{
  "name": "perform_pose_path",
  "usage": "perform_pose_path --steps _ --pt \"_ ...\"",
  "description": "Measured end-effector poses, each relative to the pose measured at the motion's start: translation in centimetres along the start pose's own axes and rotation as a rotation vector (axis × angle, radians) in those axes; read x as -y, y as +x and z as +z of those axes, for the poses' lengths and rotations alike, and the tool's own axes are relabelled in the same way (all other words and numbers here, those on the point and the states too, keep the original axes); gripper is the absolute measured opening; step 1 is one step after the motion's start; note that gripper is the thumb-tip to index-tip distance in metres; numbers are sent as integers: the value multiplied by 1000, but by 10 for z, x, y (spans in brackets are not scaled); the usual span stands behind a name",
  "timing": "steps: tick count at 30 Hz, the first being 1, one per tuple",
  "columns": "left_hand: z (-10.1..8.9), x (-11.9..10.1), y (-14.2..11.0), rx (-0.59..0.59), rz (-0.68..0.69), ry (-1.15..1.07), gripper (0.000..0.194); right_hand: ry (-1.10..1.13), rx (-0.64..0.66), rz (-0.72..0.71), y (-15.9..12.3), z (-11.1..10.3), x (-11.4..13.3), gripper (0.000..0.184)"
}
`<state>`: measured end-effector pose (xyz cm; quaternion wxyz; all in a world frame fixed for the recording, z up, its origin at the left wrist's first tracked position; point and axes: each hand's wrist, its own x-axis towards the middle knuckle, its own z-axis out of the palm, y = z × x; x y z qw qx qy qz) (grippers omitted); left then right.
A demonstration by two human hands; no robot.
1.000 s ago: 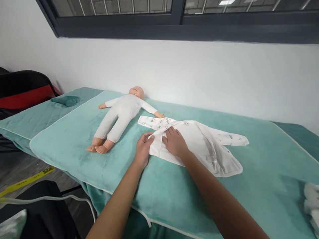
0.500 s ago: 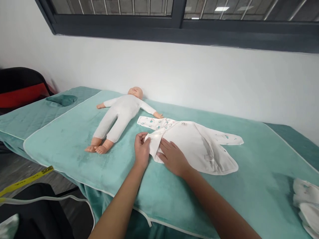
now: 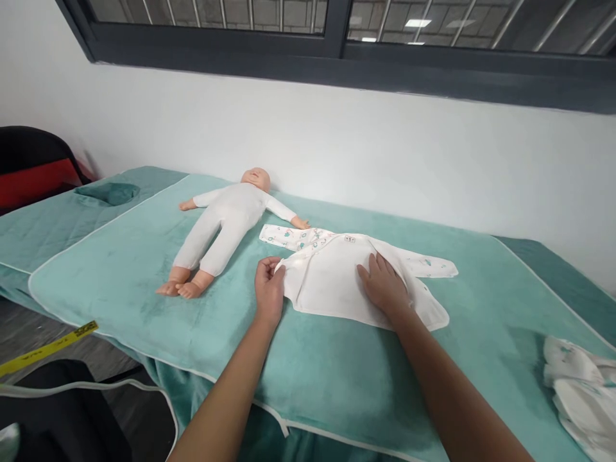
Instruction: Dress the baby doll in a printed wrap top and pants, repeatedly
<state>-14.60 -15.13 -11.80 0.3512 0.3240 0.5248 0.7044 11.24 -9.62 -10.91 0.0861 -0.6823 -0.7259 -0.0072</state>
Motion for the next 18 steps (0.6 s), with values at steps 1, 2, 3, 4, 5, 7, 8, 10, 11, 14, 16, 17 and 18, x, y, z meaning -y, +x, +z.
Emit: perform_pose_path --steps 1,2,3,4,5,7,8,10,11,14,16,17,18 --pt "0 0 0 -3 1 -3 21 -12 -6 6 -2 1 1 66" --pt "0 0 0 -6 2 -5 21 -23 -7 12 -5 2 2 66" --pt "0 0 0 -9 4 -6 21 -33 -6 18 -6 3 2 66" --pt "0 0 -1 -10 6 -6 21 -42 -4 21 -7 3 3 66" --pt "1 0 -1 -9 8 -3 20 -51 -3 18 -8 3 4 66" --pt "1 0 -2 0 14 12 19 -61 -2 -31 -6 4 6 63" --pt "1 0 -2 10 17 22 19 -59 4 -78 -3 4 7 61" --pt "0 0 -3 26 26 40 18 -42 27 -180 4 4 11 59" --pt "0 0 -3 29 30 47 17 -28 44 -211 9 4 14 60" --pt "0 0 -4 26 45 63 17 5 80 -178 27 4 21 64" --pt "0 0 -5 24 61 78 16 24 87 -97 38 4 23 67" --pt "0 1 -5 23 72 87 16 34 87 -53 43 5 24 68" --pt "0 1 -5 23 85 98 15 43 86 -15 48 5 25 68"
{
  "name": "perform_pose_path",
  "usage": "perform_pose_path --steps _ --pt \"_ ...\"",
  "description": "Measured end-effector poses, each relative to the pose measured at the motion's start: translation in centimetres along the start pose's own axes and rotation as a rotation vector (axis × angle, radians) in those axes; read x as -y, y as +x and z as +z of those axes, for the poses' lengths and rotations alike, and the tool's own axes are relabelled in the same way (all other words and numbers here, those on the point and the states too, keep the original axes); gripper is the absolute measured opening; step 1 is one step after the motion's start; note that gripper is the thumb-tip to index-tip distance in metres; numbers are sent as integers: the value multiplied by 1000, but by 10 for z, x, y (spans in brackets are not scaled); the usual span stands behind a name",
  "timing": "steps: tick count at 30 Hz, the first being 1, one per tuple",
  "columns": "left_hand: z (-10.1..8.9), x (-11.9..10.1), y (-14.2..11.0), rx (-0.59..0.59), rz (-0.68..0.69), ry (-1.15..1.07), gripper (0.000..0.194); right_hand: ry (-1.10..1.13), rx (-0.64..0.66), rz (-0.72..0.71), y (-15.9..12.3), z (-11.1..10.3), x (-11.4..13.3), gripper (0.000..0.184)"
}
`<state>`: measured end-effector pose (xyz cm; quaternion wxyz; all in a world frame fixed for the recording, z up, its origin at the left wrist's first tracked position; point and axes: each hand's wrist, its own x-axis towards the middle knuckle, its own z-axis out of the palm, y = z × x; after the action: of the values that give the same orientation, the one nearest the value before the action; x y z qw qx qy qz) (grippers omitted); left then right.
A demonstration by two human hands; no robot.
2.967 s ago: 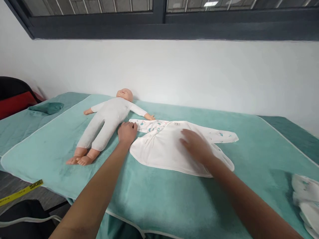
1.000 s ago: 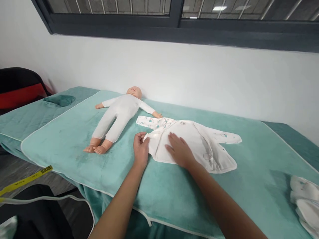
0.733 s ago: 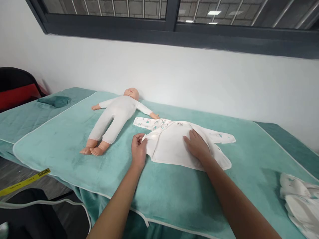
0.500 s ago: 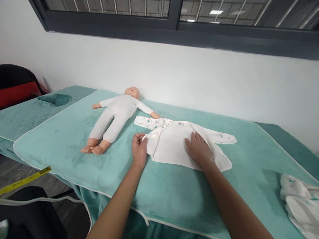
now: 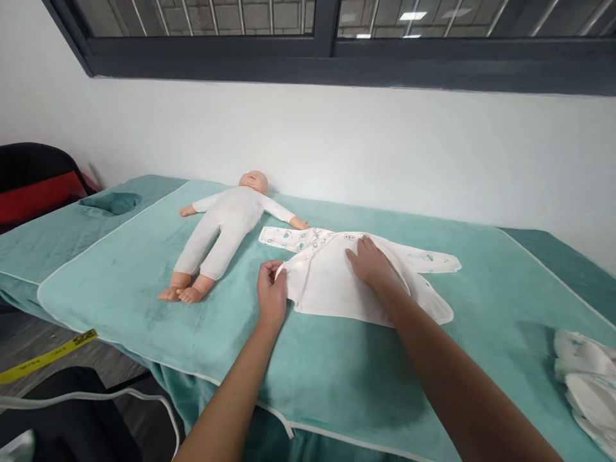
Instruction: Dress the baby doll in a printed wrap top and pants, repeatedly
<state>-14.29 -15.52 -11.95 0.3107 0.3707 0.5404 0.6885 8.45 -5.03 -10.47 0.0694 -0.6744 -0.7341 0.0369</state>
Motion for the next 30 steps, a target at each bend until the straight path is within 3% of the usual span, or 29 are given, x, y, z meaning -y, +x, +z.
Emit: perform_pose_path --steps 6,13,20,26,30 --pt "1 8 1 -79 94 69 23 17 -14 98 3 0 0 66" --pt "-4 8 -3 -179 300 166 27 3 -7 183 -31 -4 -1 66" --pt "-5 6 -4 -162 288 178 23 -55 18 128 -77 -10 -4 67" --pt "-6 2 -6 -156 257 190 19 -66 -12 131 -100 -13 0 65" --pt "-5 -3 -10 -124 219 225 19 -46 -37 31 -121 -9 2 65"
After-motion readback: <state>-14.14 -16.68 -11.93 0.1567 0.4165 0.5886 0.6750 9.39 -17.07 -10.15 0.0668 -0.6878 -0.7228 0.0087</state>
